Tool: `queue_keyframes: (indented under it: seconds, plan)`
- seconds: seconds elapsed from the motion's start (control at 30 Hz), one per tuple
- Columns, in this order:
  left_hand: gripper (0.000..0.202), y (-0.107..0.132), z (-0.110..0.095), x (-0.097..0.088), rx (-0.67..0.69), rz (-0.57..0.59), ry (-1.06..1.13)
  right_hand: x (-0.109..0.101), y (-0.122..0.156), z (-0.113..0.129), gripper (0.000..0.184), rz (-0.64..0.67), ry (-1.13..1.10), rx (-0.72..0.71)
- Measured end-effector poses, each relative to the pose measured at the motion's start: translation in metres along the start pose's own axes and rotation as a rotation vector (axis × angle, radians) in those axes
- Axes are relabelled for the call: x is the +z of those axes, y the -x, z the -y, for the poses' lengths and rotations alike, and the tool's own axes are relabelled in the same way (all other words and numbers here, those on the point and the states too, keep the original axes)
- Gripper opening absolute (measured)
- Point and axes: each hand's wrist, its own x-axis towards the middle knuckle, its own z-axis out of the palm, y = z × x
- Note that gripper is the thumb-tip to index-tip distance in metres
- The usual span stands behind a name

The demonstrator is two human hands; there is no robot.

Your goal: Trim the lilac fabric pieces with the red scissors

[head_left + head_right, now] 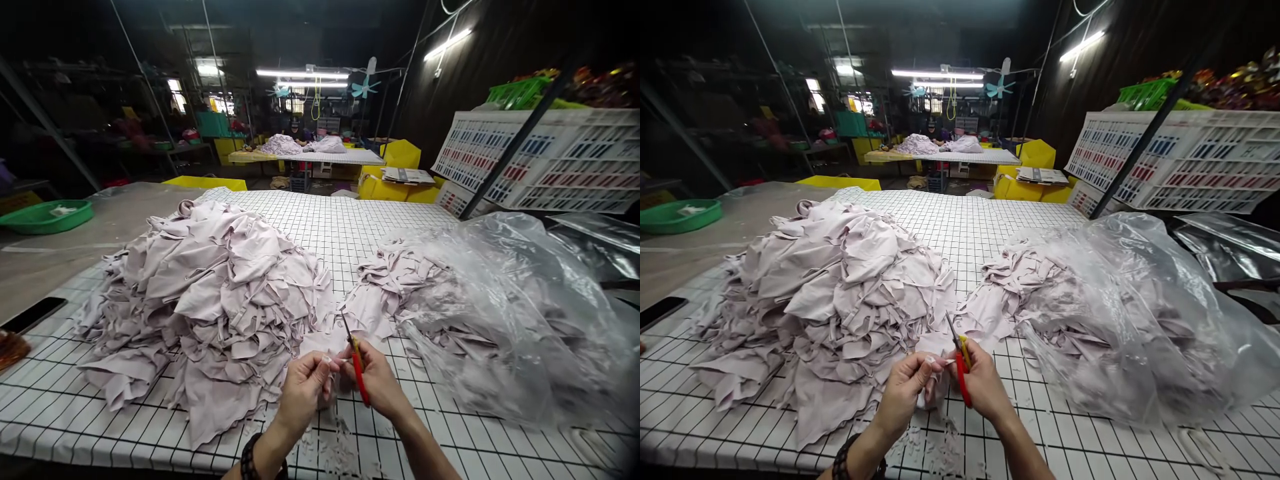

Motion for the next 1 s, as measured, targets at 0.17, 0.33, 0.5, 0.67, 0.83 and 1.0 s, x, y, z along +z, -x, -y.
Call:
queue_keyframes:
  seconds: [0.17,0.33,0.5,0.67,0.83,1.0]
  plan:
    - [0.028,-0.007,0.002,-0.005,0.157,-0.024,-0.236,-0.034,0.023,0.023,0.029,-0.026,0.511,-0.095]
    - [0.029,-0.008,-0.001,-0.002,0.223,-0.016,-0.367,-0.032,0.036,0.033,0.039,-0.002,0.791,-0.067]
    - [0.026,-0.008,-0.001,0.003,0.174,0.012,-0.325,-0.022,0.032,0.031,0.030,0.001,0.835,-0.078]
    - [0.021,-0.009,0.001,0.004,0.132,0.019,-0.286,-0.021,0.029,0.028,0.026,-0.024,0.867,-0.118]
    - [0.021,-0.008,0.002,0.001,0.150,0.032,-0.353,-0.020,0.030,0.024,0.022,-0.030,0.876,-0.136]
    - [0.025,-0.008,0.003,0.000,0.122,0.054,-0.352,-0.020,0.030,0.020,0.021,-0.030,0.903,-0.128]
